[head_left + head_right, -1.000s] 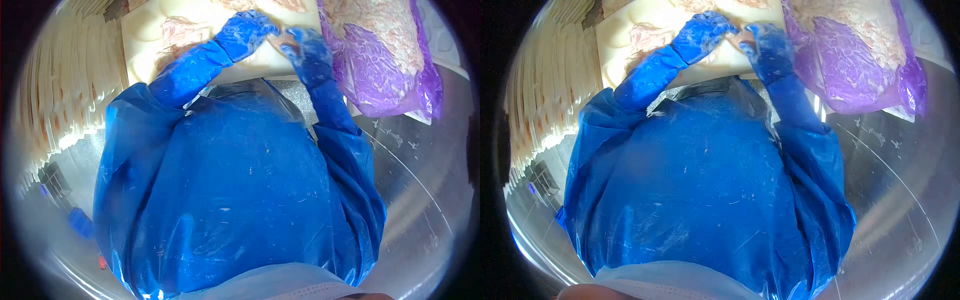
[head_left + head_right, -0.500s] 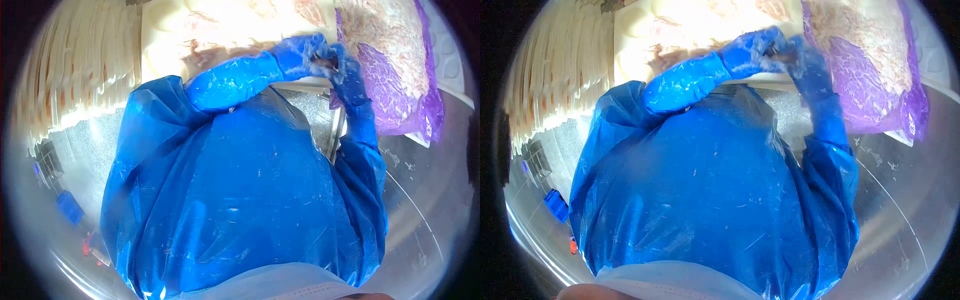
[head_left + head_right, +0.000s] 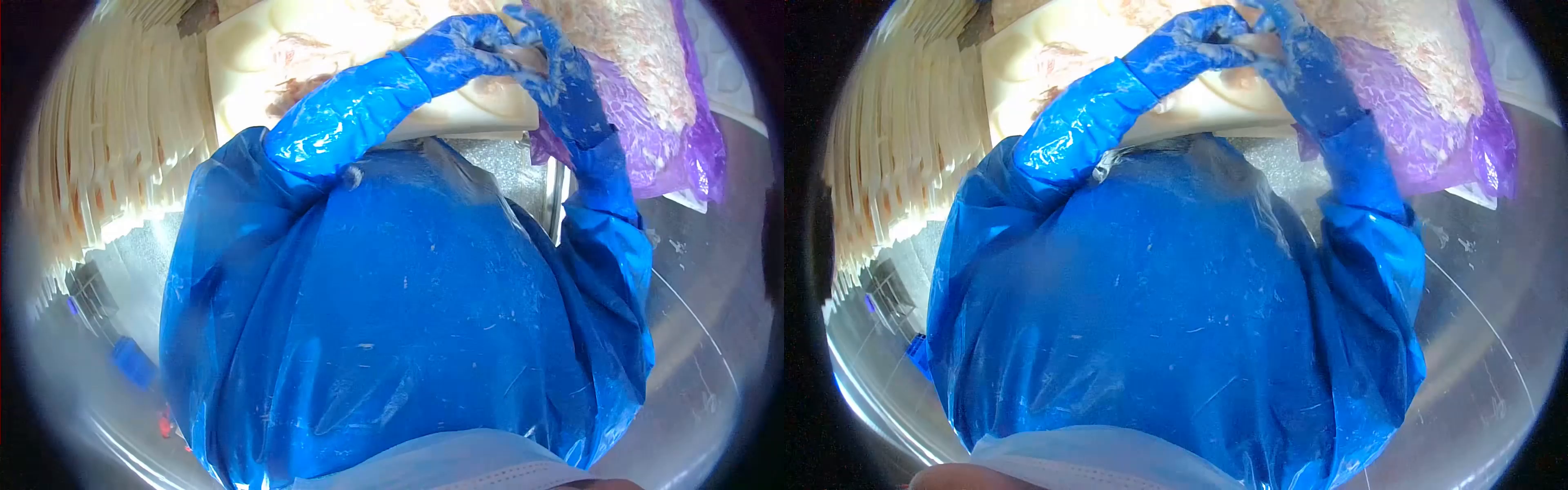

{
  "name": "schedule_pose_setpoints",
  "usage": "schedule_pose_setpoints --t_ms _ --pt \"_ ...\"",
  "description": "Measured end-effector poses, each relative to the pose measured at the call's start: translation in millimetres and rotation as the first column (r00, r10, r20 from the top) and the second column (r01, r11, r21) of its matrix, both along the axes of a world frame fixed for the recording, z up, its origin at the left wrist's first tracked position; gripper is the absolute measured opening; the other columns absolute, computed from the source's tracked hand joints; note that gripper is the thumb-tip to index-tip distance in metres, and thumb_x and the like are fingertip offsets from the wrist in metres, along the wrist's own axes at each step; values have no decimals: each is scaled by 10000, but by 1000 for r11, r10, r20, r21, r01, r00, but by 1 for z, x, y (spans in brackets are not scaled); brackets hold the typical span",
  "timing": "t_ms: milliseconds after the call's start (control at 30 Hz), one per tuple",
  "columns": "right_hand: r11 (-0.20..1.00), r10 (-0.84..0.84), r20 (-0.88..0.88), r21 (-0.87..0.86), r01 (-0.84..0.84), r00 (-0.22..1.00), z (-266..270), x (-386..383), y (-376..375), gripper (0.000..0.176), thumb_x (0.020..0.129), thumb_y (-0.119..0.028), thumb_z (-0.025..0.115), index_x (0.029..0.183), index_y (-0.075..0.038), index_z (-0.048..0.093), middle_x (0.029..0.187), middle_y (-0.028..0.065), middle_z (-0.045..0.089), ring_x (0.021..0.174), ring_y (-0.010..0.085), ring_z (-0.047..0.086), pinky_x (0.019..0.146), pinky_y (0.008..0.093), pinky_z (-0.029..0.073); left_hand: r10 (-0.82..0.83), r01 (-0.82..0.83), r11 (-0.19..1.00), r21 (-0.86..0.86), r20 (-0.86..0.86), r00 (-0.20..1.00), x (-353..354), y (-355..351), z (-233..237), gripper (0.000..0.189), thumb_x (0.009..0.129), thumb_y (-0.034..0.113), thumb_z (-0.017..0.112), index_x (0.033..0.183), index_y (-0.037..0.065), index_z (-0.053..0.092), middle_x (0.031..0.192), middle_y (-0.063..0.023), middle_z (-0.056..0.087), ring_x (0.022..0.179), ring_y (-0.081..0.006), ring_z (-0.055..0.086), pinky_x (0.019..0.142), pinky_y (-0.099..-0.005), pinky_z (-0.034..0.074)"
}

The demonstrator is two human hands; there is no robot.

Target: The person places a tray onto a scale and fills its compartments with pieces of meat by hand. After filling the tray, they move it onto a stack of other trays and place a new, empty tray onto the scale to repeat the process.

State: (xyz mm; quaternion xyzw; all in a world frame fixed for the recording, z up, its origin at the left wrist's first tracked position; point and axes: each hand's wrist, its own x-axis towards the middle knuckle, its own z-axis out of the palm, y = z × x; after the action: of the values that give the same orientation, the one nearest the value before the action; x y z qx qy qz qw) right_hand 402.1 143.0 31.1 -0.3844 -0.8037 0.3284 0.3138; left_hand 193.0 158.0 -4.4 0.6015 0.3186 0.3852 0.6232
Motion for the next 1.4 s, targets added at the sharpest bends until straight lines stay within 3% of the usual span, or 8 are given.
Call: schedule_pose_setpoints --t_ms 300,367,500,633,700,933,1167,1400 --pt "918 -395 18 -41 395 919 18 -12 -31 386 903 -286 705 1184 -36 615 1086 157 697 995 246 663 911 373 497 -112 101 965 243 29 993 -30 18 6 258 895 22 633 1147 76 632 1098 -49 620 1051 -163 556 928 -326 461" --pt "972 -235 175 45 231 956 26 -9 -52 368 900 -293 703 1182 -69 628 1086 148 687 996 246 651 934 390 480 355 195 388 901 -342 870 -54 29 -15 300 935 126 608 1231 89 630 1240 -91 627 1147 -261 583 1011 -392 443" --pt "957 -239 488 263 120 840 -2 2 -66 337 894 -291 695 1189 -132 655 1083 97 660 1026 261 605 1000 439 424 499 369 500 783 -609 616 -81 25 -21 488 960 332 547 1385 92 544 1445 -142 506 1339 -313 464 1152 -447 314" --pt "926 -205 381 373 53 902 -22 -23 -56 559 920 -302 653 1425 -115 502 1424 132 514 1358 327 433 1148 457 315 -215 341 896 285 -393 894 -68 -30 -59 643 958 232 574 1533 87 327 1570 -168 357 1448 -325 354 1184 -458 307" --pt "953 -218 512 297 67 831 -49 -19 -71 652 922 -335 638 1498 -131 410 1521 129 420 1440 326 336 1182 467 276 354 552 545 631 -771 530 -71 -36 -20 714 922 314 598 1540 86 322 1596 -168 303 1488 -339 264 1216 -483 216" --pt "941 -317 519 278 194 794 -32 -14 -92 540 903 -258 650 1418 -155 525 1412 112 538 1314 324 479 1101 479 363 370 293 641 709 -620 691 -38 -21 -48 758 915 456 588 1541 112 332 1594 -160 303 1487 -352 251 1220 -511 153" --pt "934 -219 276 336 120 936 -24 -62 -22 505 941 -267 603 1425 -148 522 1408 169 548 1323 339 479 1133 472 329 770 197 529 826 -564 299 -123 51 -65 811 887 528 580 1490 25 377 1553 -243 326 1453 -374 294 1201 -508 192" --pt "807 -281 249 583 88 927 -75 -206 62 596 914 -245 626 1424 11 454 1474 242 439 1396 409 368 1171 504 273 518 -151 795 587 -529 672 -212 91 -68 443 1026 293 384 1373 64 538 1410 -175 532 1316 -320 491 1134 -384 357"
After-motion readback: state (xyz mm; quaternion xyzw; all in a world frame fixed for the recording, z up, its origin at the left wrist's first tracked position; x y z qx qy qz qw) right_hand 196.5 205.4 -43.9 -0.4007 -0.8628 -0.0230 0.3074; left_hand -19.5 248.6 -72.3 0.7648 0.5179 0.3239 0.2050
